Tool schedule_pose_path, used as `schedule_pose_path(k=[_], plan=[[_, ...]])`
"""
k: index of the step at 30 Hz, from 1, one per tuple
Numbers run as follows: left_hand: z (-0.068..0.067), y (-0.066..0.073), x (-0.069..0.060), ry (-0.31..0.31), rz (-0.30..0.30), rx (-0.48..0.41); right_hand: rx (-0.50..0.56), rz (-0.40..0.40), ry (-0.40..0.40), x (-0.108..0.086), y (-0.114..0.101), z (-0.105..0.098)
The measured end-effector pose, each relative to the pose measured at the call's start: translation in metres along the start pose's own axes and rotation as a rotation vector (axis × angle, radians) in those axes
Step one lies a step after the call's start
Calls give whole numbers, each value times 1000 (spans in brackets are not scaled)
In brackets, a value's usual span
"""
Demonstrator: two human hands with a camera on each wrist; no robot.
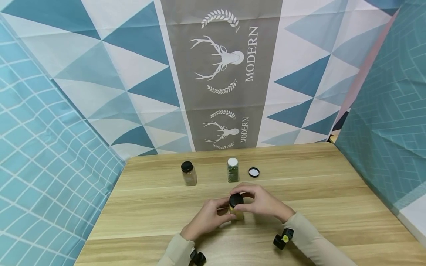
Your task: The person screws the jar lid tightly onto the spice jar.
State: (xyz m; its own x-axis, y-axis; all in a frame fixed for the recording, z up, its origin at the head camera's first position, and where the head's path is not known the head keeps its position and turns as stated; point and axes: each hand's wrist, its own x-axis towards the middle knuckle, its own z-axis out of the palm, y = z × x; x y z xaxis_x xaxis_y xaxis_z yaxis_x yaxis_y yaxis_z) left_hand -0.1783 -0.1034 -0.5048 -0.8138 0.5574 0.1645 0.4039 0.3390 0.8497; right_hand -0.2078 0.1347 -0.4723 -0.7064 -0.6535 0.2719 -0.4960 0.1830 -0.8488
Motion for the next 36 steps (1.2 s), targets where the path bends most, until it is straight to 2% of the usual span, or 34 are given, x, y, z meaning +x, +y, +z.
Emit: schedule_pose_path(k=[3,7,16,25,31,36], plan=[[0,0,0,-7,-9,-8,-48,-52,20,0,1,0],[-1,0,0,-10,-16,-13,-167,-128,56,1,2,1],[-3,0,0,-3,-2,-10,-402,-205,68,-1,-9,1],[0,-1,-1,8,4,9,-427,-245,64,-2,-10,1],[-1,-3,-1,5,-1,13,-475,-281,30,1,-12,2],[-1,-3,-1,1,8,10,-462,-257,12,1,-13,1]])
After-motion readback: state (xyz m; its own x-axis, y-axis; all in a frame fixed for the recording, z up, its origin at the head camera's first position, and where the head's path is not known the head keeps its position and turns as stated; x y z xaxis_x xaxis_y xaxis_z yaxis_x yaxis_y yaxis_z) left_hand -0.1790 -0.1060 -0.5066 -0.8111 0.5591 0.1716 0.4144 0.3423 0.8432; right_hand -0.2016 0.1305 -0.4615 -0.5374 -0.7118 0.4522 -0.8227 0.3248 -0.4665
